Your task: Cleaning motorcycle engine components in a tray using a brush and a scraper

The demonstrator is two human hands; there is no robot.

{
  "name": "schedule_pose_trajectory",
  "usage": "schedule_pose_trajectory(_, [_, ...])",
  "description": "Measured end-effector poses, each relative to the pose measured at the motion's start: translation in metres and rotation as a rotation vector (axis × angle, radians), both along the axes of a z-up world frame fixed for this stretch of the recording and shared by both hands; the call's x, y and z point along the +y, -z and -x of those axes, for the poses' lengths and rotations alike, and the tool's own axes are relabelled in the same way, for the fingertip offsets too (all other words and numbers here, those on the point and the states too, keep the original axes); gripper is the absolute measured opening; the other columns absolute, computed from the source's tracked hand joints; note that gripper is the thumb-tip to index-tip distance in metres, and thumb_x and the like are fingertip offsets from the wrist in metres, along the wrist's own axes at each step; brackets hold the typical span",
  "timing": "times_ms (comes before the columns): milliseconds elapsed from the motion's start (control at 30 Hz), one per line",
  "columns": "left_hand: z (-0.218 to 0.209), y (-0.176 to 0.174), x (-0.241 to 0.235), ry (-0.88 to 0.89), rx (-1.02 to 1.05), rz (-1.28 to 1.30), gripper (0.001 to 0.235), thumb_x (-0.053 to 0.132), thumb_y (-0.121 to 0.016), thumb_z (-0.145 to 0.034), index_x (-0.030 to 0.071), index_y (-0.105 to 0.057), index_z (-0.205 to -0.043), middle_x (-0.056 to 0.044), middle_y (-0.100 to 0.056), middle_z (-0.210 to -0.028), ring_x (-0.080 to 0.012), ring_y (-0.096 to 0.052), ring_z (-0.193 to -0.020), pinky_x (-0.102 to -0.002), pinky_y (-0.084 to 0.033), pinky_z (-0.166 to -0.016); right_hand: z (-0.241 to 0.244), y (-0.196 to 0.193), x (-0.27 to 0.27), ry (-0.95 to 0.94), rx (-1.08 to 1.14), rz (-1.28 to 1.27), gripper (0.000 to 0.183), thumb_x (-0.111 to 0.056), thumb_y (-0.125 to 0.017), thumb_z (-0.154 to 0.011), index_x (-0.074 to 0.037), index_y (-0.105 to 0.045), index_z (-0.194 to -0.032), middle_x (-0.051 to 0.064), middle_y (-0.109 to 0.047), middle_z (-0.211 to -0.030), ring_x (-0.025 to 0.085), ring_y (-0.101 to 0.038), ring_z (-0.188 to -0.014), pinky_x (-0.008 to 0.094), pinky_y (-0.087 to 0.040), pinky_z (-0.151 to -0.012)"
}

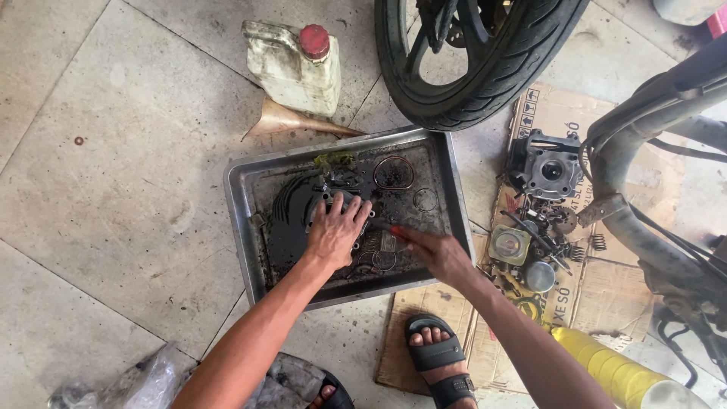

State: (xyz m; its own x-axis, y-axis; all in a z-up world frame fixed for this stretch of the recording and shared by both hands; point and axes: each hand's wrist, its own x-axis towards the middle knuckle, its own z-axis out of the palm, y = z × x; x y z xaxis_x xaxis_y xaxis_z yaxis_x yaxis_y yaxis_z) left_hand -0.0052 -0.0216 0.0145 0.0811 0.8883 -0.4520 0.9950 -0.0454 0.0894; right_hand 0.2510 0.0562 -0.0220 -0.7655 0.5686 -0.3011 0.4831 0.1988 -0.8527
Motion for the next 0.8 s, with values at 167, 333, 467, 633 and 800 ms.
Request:
schedule_pose_trajectory(167, [0.001, -0.005, 0.000, -0.008, -0.025, 0.009, 0.123, 0.028, -0.098, -0.053, 0.014, -0.033, -0.157, -0.015, -0.048, -0.151, -0.0416, -0.037, -0.141, -0.059, -0.041, -0.108, -0.002, 0.009, -0.003, 0.048, 0.019, -0.090, 0.036, -0.026, -0.066, -0.094, -0.025, -0.073, -0.129, 0.017, -0.079, -0.101, 0.044, -0.073, -0.093, 0.048, -0.058, -0.075])
schedule_pose_trajectory(333, [0.006, 0.002, -0.003, 0.012, -0.013, 0.005, 0.129, 0.032, -0.098, -0.056, 0.011, -0.025, -0.160, -0.016, -0.043, -0.156, -0.0409, -0.035, -0.143, -0.058, -0.039, -0.109, -0.004, 0.013, -0.008, 0.051, -0.030, -0.244, 0.036, -0.030, -0.067, -0.095, -0.028, -0.071, -0.131, 0.013, -0.078, -0.097, 0.039, -0.074, -0.089, 0.047, -0.059, -0.073])
schedule_pose_trajectory(467, [0.007, 0.008, -0.007, 0.047, 0.027, 0.030, 0.135, 0.039, -0.098, -0.055, 0.013, -0.019, -0.162, -0.017, -0.033, -0.161, -0.0416, -0.029, -0.147, -0.062, -0.033, -0.112, -0.008, 0.013, -0.008, -0.171, -0.116, -0.678, 0.036, -0.037, -0.057, -0.098, -0.041, -0.065, -0.133, 0.005, -0.071, -0.093, 0.032, -0.072, -0.078, 0.044, -0.059, -0.066])
schedule_pose_trajectory(633, [0.006, -0.002, -0.004, 0.025, 0.008, 0.058, 0.130, 0.038, -0.097, -0.058, 0.013, -0.022, -0.162, -0.017, -0.033, -0.162, -0.0455, -0.021, -0.150, -0.071, -0.026, -0.112, -0.018, 0.042, 0.012, -0.271, -0.147, -1.102, 0.024, -0.033, -0.055, -0.099, -0.038, -0.070, -0.117, 0.003, -0.067, -0.100, 0.024, -0.069, -0.078, 0.034, -0.055, -0.069])
schedule_pose_trajectory(800, [0.005, 0.006, -0.003, -0.008, -0.002, 0.074, 0.128, 0.037, -0.097, -0.058, 0.015, -0.024, -0.161, -0.016, -0.033, -0.161, -0.0469, -0.019, -0.150, -0.075, -0.028, -0.110, -0.005, 0.013, 0.005, -0.143, -0.185, -0.659, 0.033, -0.032, -0.056, -0.100, -0.032, -0.066, -0.131, 0.008, -0.071, -0.096, 0.033, -0.074, -0.075, 0.045, -0.061, -0.065])
